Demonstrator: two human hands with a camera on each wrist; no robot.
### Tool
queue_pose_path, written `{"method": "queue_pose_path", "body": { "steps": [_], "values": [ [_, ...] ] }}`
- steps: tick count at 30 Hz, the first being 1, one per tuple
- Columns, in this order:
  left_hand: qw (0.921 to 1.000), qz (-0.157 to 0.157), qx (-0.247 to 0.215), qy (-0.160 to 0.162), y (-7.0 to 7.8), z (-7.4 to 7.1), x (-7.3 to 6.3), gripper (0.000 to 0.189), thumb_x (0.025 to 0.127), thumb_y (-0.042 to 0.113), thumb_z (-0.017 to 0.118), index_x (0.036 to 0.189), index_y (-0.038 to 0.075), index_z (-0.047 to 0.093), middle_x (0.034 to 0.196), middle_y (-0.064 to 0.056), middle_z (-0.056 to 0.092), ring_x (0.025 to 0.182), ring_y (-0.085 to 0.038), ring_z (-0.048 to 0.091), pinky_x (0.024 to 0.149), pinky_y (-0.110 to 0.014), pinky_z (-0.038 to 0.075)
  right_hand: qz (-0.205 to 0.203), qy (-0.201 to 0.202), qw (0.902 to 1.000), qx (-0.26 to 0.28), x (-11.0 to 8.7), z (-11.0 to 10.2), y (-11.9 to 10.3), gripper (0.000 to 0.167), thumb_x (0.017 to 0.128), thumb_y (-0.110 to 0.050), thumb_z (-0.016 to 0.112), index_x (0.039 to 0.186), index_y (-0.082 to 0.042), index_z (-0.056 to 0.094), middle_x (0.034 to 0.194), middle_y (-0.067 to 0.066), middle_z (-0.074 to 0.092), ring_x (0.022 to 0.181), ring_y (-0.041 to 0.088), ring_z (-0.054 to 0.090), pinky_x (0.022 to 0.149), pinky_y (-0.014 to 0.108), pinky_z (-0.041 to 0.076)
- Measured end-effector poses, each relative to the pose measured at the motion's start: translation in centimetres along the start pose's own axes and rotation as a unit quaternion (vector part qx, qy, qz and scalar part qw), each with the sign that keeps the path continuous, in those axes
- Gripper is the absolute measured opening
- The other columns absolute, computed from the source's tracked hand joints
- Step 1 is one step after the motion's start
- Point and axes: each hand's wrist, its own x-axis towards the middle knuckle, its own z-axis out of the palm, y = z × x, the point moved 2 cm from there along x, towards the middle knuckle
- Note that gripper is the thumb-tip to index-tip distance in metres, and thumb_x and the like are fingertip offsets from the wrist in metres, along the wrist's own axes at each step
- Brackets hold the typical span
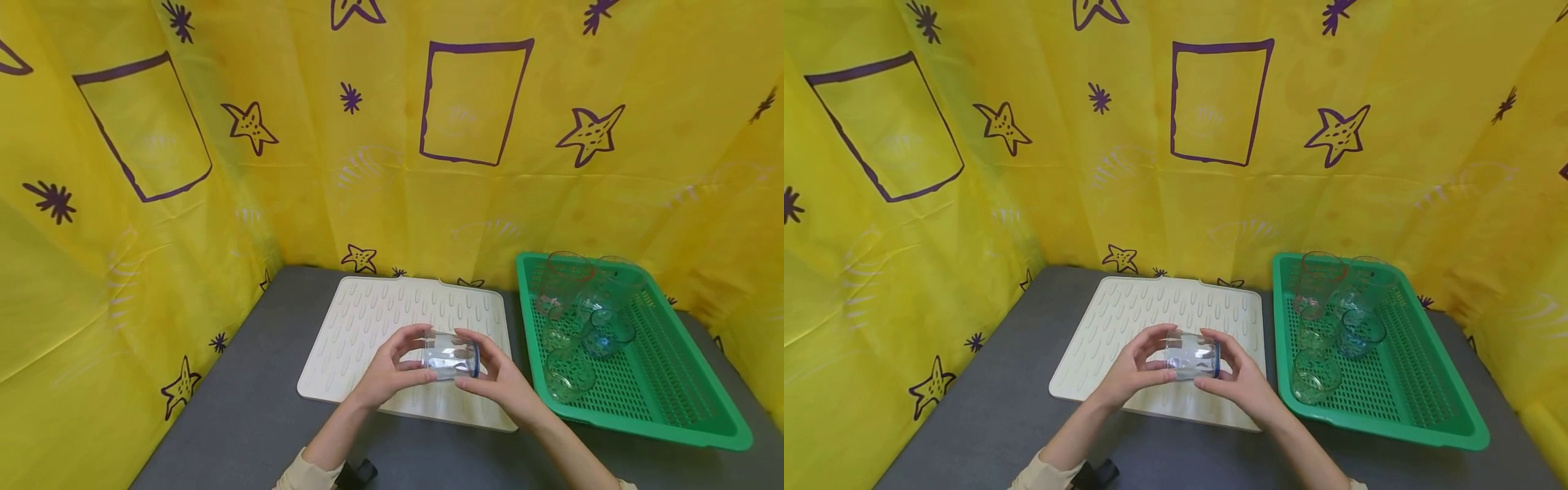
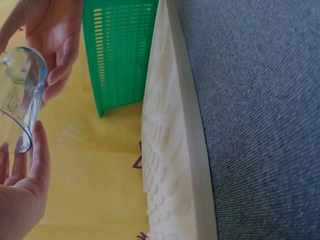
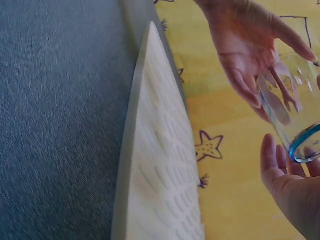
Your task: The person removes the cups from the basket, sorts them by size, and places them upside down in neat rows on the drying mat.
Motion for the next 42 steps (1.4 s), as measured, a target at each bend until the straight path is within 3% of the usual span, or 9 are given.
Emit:
{"method": "queue_pose_path", "body": {
  "steps": [13,20,23,25,29,32,35,38,42],
  "values": [
    [0.9995,0.005,-0.028,0.015,-0.1,-0.8,-0.3,0.066,0.085,0.012,0.074,0.141,0.000,0.042,0.137,-0.017,0.048,0.123,-0.033,0.047,0.095,-0.035,0.049,0.052,0.033,0.9953,0.075,1.3,0.8,0.8,0.063,0.089,-0.003,0.068,0.144,-0.003,0.037,0.139,0.017,0.042,0.121,0.023,0.048,0.093,0.029,0.049],
    [0.9992,-0.016,-0.016,0.033,-0.2,-2.1,-0.7,0.068,0.087,0.014,0.072,0.144,0.001,0.039,0.141,-0.016,0.046,0.126,-0.032,0.045,0.097,-0.034,0.047,0.057,0.043,0.9917,0.107,2.5,1.8,1.4,0.060,0.090,-0.004,0.066,0.143,-0.003,0.038,0.135,0.015,0.045,0.116,0.025,0.050,0.096,0.030,0.048],
    [0.9980,-0.031,0.001,0.055,-0.4,-3.1,-1.0,0.063,0.090,0.014,0.069,0.145,0.005,0.039,0.143,-0.016,0.045,0.130,-0.031,0.044,0.098,-0.033,0.046,0.060,0.058,0.9904,0.110,3.3,2.3,1.7,0.058,0.090,-0.005,0.066,0.142,-0.003,0.040,0.135,0.015,0.046,0.116,0.025,0.051,0.096,0.030,0.048],
    [0.9952,-0.034,0.021,0.089,-0.5,-4.2,-1.3,0.057,0.092,0.014,0.066,0.143,0.006,0.042,0.143,-0.016,0.046,0.130,-0.032,0.045,0.098,-0.033,0.046,0.063,0.075,0.9898,0.104,4.0,2.6,1.9,0.058,0.089,-0.006,0.068,0.141,-0.004,0.042,0.136,0.015,0.046,0.118,0.026,0.050,0.096,0.031,0.048],
    [0.9768,-0.028,0.077,0.198,-0.8,-7.1,-1.9,0.047,0.093,0.012,0.066,0.136,0.004,0.050,0.135,-0.017,0.054,0.125,-0.034,0.051,0.096,-0.033,0.047,0.075,0.118,0.9879,0.067,5.7,3.0,2.0,0.058,0.086,-0.009,0.073,0.138,-0.008,0.048,0.139,0.013,0.046,0.123,0.027,0.046,0.097,0.032,0.047],
    [0.9499,-0.029,0.131,0.282,-1.1,-9.8,-2.4,0.042,0.092,0.013,0.068,0.131,0.003,0.055,0.129,-0.017,0.058,0.121,-0.034,0.054,0.096,-0.038,0.047,0.082,0.147,0.9853,0.030,7.3,3.3,2.0,0.059,0.084,-0.011,0.076,0.137,-0.009,0.050,0.137,0.012,0.048,0.123,0.028,0.047,0.097,0.033,0.047],
    [0.9214,-0.050,0.178,0.342,-1.6,-12.1,-3.1,0.041,0.092,0.016,0.068,0.130,0.004,0.056,0.129,-0.018,0.058,0.121,-0.033,0.053,0.099,-0.044,0.043,0.090,0.167,0.9819,-0.001,8.9,3.6,2.2,0.063,0.082,-0.014,0.078,0.138,-0.009,0.050,0.136,0.013,0.050,0.122,0.028,0.047,0.098,0.036,0.045],
    [0.9032,-0.085,0.213,0.363,-2.0,-13.6,-3.7,0.045,0.093,0.020,0.067,0.132,0.002,0.053,0.132,-0.021,0.054,0.123,-0.035,0.050,0.102,-0.048,0.039,0.095,0.178,0.9793,-0.019,10.6,4.1,2.4,0.067,0.081,-0.017,0.079,0.139,-0.007,0.048,0.135,0.013,0.051,0.122,0.028,0.045,0.097,0.038,0.042],
    [0.8897,-0.146,0.266,0.341,-2.7,-14.3,-4.2,0.054,0.093,0.026,0.066,0.137,0.000,0.048,0.137,-0.023,0.049,0.126,-0.039,0.046,0.103,-0.052,0.037,0.097,0.181,0.9778,-0.043,13.1,4.9,2.8,0.070,0.079,-0.018,0.080,0.139,-0.006,0.048,0.131,0.014,0.051,0.117,0.027,0.046,0.092,0.038,0.044]
  ]
}}
